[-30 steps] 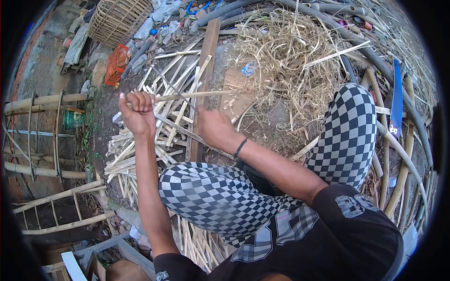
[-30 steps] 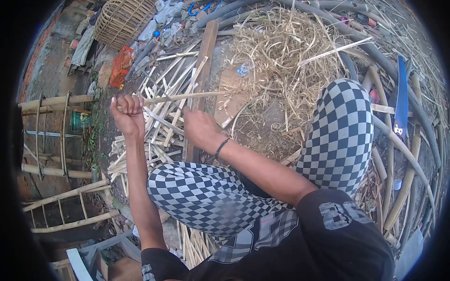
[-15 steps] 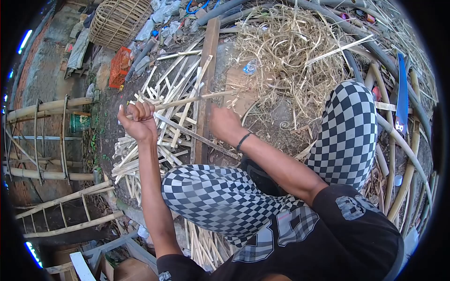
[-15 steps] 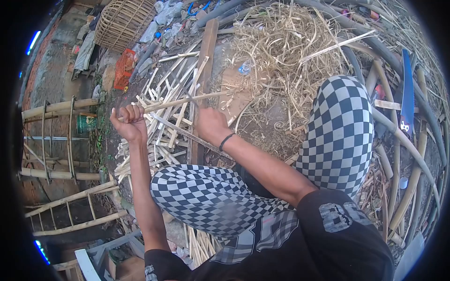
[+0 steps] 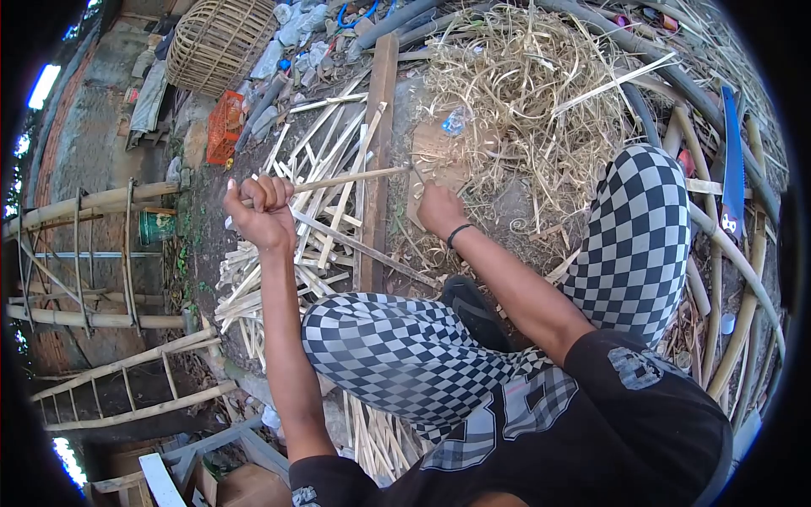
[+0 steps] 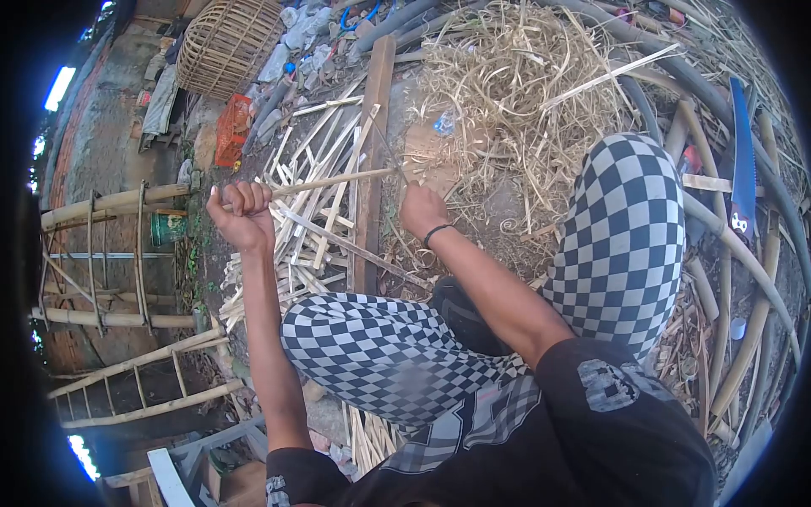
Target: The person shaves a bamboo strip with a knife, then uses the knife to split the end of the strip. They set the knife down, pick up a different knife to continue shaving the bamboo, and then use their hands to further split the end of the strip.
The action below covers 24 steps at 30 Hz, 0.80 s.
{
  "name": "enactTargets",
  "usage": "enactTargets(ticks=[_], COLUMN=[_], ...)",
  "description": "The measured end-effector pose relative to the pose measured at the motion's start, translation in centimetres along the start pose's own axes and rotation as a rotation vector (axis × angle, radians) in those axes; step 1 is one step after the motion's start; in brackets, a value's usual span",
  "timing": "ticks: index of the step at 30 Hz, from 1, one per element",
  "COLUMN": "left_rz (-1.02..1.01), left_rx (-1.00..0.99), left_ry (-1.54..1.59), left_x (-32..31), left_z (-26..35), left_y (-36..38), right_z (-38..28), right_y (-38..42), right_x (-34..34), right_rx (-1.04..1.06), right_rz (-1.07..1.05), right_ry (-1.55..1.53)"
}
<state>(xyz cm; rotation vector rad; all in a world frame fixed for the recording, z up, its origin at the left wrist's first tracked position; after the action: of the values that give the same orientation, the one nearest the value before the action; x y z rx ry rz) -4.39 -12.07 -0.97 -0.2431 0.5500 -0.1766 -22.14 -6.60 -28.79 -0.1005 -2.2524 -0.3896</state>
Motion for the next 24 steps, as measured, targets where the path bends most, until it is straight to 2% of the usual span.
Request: enactTargets(ticks=[2, 4, 5, 7, 10, 12, 14, 16, 20, 24], left_rz=[0.014, 0.058, 0.037, 0.045, 0.08, 0.05, 0.071, 0.092, 0.08, 0.036], left_rx=[-0.006, -0.037, -0.047, -0.046, -0.062, -0.043, -0.057, -0.069, -0.051, -0.03], left_ry=[-0.002, -0.015, 0.006, 0.014, 0.003, 0.019, 0.027, 0.033, 0.041, 0.038], left_x=[-0.3, 0.3, 0.3, 0.5, 0.6, 0.3, 1.7, 3.1, 2.8, 2.2], left_z=[-0.1, 0.2, 0.3, 0.4, 0.7, 0.4, 0.7, 0.9, 0.6, 0.2], left_y=[-0.1, -0.3, -0.5, -0.6, -0.6, -0.7, -0.7, -0.4, 0.1, 0.0], right_z=[-1.4, -5.1, -6.4, -9.9, -9.6, -5.4, 0.9, 4.5, 4.3, 0.2], right_y=[0.6, 2.4, 3.4, 5.3, 5.3, 3.5, 1.7, 1.0, 0.4, 2.2], right_x=[1.4, 3.7, 4.7, 5.9, 5.2, 1.7, -2.1, -3.3, -3.4, -0.1], right_rx=[-0.011, 0.18, 0.173, 0.293, 0.311, 0.218, 0.044, -0.024, -0.034, -0.011], right_rz=[-0.031, 0.002, 0.003, 0.011, 0.042, 0.049, -0.049, -0.129, -0.121, -0.147], right_ry=[-0.017, 0.0, 0.007, -0.059, -0.173, -0.146, 0.023, 0.078, 0.121, 0.069])
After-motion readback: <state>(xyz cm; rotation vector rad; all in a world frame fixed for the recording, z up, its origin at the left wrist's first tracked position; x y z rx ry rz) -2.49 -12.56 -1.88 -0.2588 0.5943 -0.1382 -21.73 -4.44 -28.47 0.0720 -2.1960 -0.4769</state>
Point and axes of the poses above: each hand's wrist, its own y-axis away from the middle knuckle, its own x-axis out of the back of the hand, z = x × y, the point moved 10 cm from there along -y, towards the middle knuckle, and after that the axes turned 15 degrees about y, right-handed, at the moved point
